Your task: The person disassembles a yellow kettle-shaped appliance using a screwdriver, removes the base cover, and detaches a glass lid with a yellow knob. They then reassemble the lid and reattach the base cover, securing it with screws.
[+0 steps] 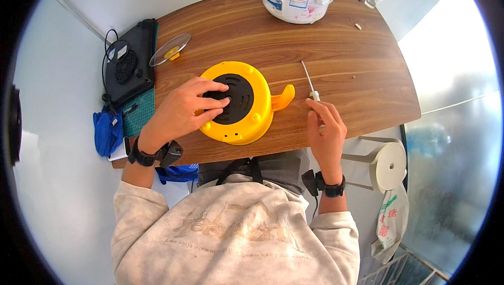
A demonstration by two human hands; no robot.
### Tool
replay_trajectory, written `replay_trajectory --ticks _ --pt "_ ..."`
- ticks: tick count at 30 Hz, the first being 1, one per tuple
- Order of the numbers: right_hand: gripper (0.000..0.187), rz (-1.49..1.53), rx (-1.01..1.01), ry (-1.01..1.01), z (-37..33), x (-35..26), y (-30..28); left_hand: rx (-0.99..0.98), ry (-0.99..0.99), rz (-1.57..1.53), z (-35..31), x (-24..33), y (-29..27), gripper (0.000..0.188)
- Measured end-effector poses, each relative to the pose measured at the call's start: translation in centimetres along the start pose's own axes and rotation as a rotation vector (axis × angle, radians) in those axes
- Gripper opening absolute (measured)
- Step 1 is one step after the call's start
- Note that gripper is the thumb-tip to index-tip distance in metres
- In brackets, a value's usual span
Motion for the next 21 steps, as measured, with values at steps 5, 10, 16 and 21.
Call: replay_trajectory --ticks 5,10,16,21 --pt "0.024 -0.191 -0.029 0.034 0.3 1.9 -0.9 0.049 0.054 0.010 -0.6 -1.0 0.4 0.025" --pt "0.024 -0.375 -0.089 0.070 -0.1 2.9 -1.2 0.027 -0.169 -0.135 -0.3 -1.6 0.0 0.034" --pt "0.026 -0.517 -0.177 0.151 -0.8 4.0 -0.7 0.033 -0.055 -0.108 -0.2 -1.5 0.1 0.030" --pt "0.029 -0.525 -0.252 0.190 -0.9 4.0 0.0 0.048 0.014 -0.069 -0.5 -1.6 0.4 0.025"
Point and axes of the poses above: each hand's wrist, its own z-axis towards the middle knuckle, its own y-axis out of the palm, x = y × z, the point moved 7 cm from there along z, towards the middle knuckle, and after that the axes turned 5 degrees about -y, right-handed, at the moved point
